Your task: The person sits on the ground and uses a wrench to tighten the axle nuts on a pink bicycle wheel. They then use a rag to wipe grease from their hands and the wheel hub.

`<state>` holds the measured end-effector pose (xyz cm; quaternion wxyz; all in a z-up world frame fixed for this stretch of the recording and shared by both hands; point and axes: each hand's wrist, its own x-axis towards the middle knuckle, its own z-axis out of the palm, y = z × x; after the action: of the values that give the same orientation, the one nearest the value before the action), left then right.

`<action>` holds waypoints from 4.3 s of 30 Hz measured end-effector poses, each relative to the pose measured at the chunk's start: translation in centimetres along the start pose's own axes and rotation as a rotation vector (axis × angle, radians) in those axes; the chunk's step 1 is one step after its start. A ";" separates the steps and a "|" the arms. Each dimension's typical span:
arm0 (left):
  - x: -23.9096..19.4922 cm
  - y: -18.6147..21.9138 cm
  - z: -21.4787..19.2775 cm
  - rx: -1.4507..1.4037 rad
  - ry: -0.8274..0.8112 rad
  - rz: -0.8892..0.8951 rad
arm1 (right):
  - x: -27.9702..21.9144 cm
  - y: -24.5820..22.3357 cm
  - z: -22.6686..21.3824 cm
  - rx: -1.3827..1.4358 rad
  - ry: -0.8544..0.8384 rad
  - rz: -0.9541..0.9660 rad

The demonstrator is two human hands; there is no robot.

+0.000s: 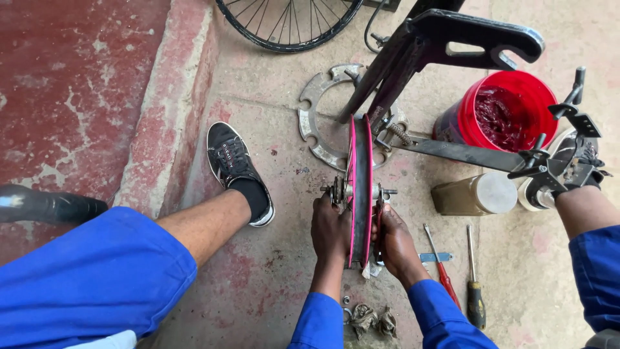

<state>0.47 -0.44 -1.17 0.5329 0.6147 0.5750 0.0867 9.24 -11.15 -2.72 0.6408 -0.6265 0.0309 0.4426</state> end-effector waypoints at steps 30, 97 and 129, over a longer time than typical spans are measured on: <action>-2.3 2.3 0.3 -0.184 0.146 0.019 | -2.8 -11.5 1.9 -0.109 -0.058 0.425; -1.5 1.2 -0.1 -0.245 0.123 0.080 | 1.1 -9.1 0.3 -1.213 -0.105 -0.642; -1.6 2.1 -0.2 -0.304 0.142 0.054 | 2.5 -1.0 -6.3 -1.755 -0.112 0.023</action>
<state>1.04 -1.14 1.35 0.5751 0.5346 0.5749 0.2302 14.58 -14.85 -4.76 -0.0758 -0.8701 -0.3457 0.3431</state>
